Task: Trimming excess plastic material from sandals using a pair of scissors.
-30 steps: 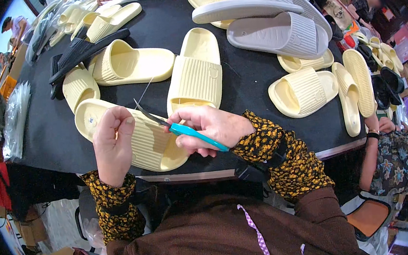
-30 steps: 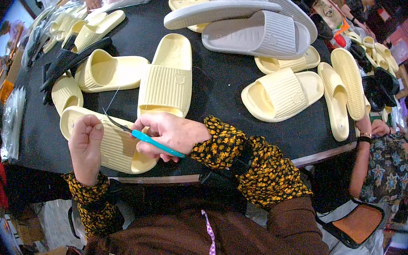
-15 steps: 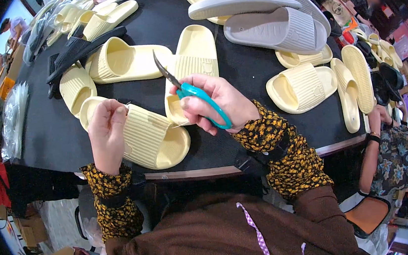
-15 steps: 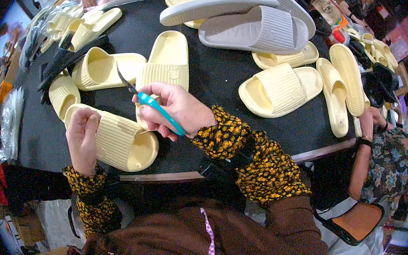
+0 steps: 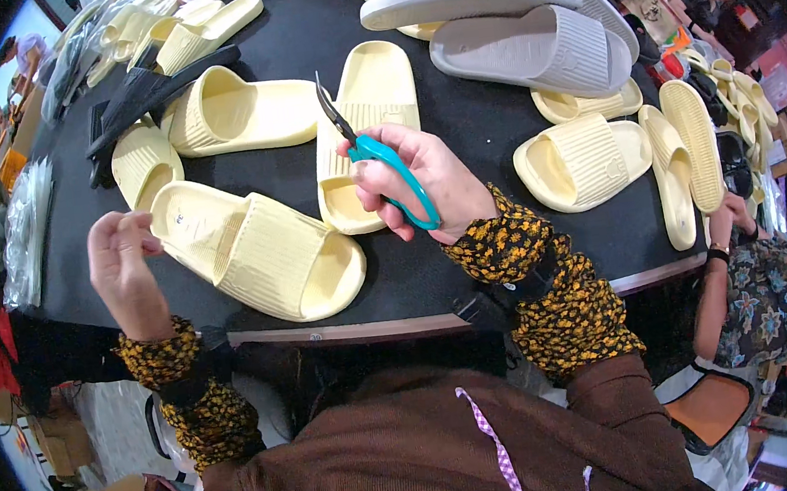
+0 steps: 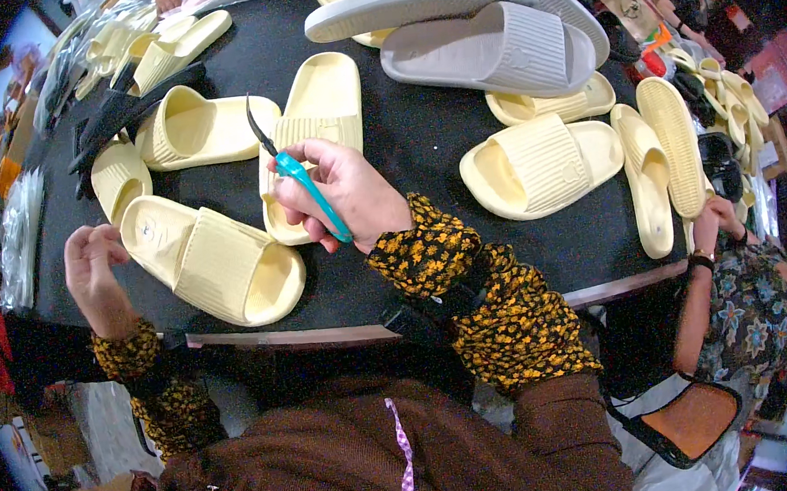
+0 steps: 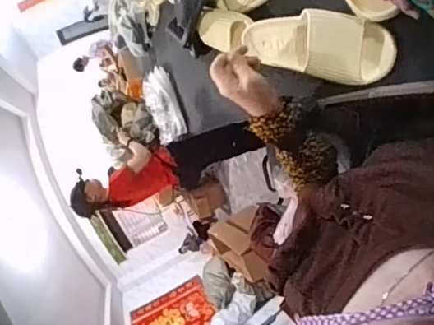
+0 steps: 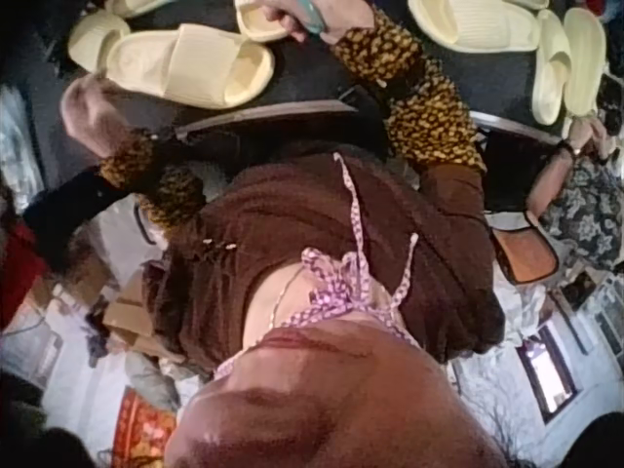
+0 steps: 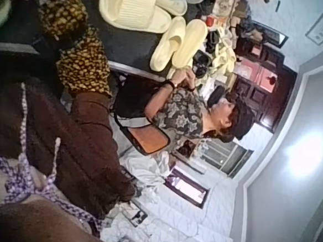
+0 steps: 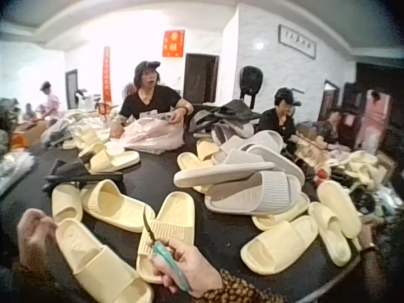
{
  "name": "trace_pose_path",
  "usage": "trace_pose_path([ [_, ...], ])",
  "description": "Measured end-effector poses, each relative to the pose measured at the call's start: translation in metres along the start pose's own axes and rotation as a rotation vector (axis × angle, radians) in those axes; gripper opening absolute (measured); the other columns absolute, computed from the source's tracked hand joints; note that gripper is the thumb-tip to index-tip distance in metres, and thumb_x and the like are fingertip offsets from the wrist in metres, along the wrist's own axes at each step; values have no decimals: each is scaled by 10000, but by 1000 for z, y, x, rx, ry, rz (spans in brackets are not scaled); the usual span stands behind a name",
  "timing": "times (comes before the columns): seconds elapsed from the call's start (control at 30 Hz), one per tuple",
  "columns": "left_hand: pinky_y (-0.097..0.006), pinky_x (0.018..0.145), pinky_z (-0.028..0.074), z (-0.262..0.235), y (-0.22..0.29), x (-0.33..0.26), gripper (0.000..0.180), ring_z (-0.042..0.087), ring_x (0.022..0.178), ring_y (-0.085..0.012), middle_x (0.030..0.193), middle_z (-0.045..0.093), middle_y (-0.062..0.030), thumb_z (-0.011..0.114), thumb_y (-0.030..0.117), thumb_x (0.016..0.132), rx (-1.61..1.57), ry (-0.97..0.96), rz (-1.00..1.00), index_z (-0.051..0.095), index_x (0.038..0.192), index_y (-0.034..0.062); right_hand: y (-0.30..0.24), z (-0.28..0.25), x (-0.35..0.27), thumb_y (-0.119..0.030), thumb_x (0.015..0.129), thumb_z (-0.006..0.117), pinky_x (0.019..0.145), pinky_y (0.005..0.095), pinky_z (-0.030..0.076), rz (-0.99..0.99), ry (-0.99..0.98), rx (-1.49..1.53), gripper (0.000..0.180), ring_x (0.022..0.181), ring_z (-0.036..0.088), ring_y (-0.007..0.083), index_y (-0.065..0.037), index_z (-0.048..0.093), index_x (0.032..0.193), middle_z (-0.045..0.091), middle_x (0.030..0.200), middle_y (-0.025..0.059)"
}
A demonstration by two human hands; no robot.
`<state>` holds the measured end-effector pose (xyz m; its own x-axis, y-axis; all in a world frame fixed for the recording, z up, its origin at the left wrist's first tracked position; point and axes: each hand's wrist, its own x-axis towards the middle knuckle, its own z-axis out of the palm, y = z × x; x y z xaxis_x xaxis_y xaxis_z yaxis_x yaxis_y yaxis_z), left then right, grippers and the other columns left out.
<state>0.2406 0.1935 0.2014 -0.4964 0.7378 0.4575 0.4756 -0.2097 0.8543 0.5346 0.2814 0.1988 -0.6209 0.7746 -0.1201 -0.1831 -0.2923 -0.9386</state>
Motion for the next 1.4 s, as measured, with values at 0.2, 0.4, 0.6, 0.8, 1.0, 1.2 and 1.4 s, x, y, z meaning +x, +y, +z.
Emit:
trace_pose_path([
  [0.2, -215, 566, 393, -73, -2, -4, 128, 474, 591, -88, 762, 563, -63, 488, 106, 926, -118, 58, -66, 505, 1010, 11, -3, 4, -1, -150, 855, 540, 349, 171, 358, 33, 51, -58, 297, 431, 450, 32, -45, 507, 1131, 516, 667, -6],
  [0.4, -193, 533, 382, -156, -27, -21, 98, 453, 596, -57, 704, 519, -7, 504, 121, 923, 129, 230, -126, 531, 962, 35, -4, 9, 1, -197, 857, 543, 343, 175, 335, 68, 85, -136, 311, 429, 425, 28, -31, 490, 1114, 491, 646, -14],
  [0.6, -205, 481, 384, -243, -112, -65, 94, 466, 528, -60, 680, 545, -8, 508, 135, 923, 419, 198, -404, 536, 959, 52, 4, 16, 6, -208, 839, 578, 362, 177, 358, 103, 91, -126, 279, 428, 453, 33, -43, 542, 1061, 532, 651, 3],
  [0.8, -320, 604, 470, -262, -179, -106, 128, 596, 651, -189, 762, 609, -103, 536, 116, 862, 1051, 32, -384, 562, 962, 40, 4, 16, 5, -192, 851, 562, 354, 180, 365, 94, 104, -98, 267, 430, 458, 29, -45, 535, 1072, 531, 651, 0],
  [1.0, -367, 819, 456, -241, -197, -111, 225, 600, 947, -300, 986, 638, -144, 569, 164, 819, 1136, -115, -525, 584, 1016, 57, 1, 13, 1, -169, 853, 549, 350, 178, 360, 59, 104, -46, 267, 430, 465, 35, -37, 527, 1084, 540, 665, 9],
  [1.2, -241, 721, 455, -235, -167, -85, 243, 554, 815, -107, 889, 601, -51, 561, 139, 884, 648, 103, -300, 559, 1081, -2, 0, 8, 3, -152, 835, 579, 344, 176, 377, 41, 93, -11, 312, 427, 472, 34, -16, 515, 1108, 543, 663, 18],
  [1.4, -217, 723, 440, -114, -33, -46, 161, 532, 808, -84, 886, 585, -37, 531, 87, 912, 415, 54, -20, 580, 1025, -17, -6, 6, 4, -164, 846, 555, 362, 185, 376, 1, 109, -20, 287, 431, 460, 44, -30, 521, 1097, 526, 665, 8],
])
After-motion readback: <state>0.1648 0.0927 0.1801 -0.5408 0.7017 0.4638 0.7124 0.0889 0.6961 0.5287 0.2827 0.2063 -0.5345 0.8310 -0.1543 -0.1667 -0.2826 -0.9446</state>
